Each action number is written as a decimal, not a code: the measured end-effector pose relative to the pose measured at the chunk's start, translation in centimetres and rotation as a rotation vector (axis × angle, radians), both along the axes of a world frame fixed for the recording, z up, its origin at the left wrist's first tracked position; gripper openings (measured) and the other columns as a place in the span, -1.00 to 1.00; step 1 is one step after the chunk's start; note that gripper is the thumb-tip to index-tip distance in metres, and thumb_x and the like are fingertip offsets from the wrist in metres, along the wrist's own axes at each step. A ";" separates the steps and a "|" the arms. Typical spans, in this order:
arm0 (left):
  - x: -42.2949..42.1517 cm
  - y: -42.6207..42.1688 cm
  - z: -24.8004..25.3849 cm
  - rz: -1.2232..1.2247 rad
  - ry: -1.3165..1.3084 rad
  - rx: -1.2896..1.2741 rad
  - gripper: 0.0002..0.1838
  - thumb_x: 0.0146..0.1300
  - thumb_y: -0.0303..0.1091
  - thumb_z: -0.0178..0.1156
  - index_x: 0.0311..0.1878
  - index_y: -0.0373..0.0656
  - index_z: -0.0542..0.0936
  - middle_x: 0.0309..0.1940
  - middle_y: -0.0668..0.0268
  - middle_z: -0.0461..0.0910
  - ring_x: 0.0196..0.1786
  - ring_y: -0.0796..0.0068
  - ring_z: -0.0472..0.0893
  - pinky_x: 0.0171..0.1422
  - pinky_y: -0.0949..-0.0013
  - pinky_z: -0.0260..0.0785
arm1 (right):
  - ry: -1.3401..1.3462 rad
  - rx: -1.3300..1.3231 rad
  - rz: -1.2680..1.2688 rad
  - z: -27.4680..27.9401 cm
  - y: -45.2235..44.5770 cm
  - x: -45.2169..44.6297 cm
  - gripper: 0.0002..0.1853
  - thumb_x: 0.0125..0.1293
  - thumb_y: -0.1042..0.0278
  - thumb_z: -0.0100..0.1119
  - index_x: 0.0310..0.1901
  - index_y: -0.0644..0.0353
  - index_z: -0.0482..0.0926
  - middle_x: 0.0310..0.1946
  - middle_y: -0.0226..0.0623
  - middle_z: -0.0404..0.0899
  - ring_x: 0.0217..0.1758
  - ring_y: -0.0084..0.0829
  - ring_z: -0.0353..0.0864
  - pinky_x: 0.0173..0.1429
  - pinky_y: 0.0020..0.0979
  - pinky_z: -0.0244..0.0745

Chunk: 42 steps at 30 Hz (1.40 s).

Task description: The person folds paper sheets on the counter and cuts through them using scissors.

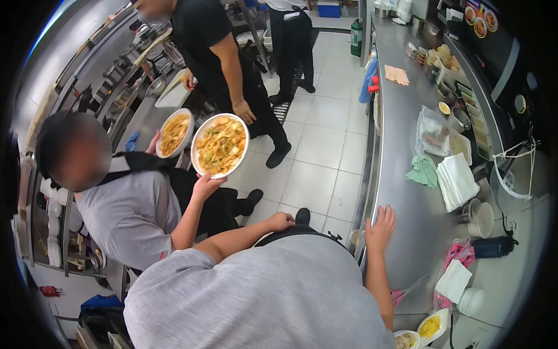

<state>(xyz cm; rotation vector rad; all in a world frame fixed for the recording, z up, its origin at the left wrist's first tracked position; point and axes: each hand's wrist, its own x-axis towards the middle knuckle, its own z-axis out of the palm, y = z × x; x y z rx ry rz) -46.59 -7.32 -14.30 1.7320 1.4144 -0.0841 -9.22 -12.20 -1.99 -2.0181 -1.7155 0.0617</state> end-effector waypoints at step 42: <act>15.5 -0.6 33.0 -1.011 -0.720 -0.457 -0.38 0.45 0.07 -0.13 0.36 -0.22 0.31 0.37 0.06 0.25 0.48 0.20 0.14 0.49 0.24 0.00 | 0.108 0.010 -0.044 0.6 -0.4 -0.3 -0.43 0.01 0.36 0.23 0.13 0.29 0.41 0.29 0.05 0.25 0.41 0.04 0.11 0.50 0.00 -0.09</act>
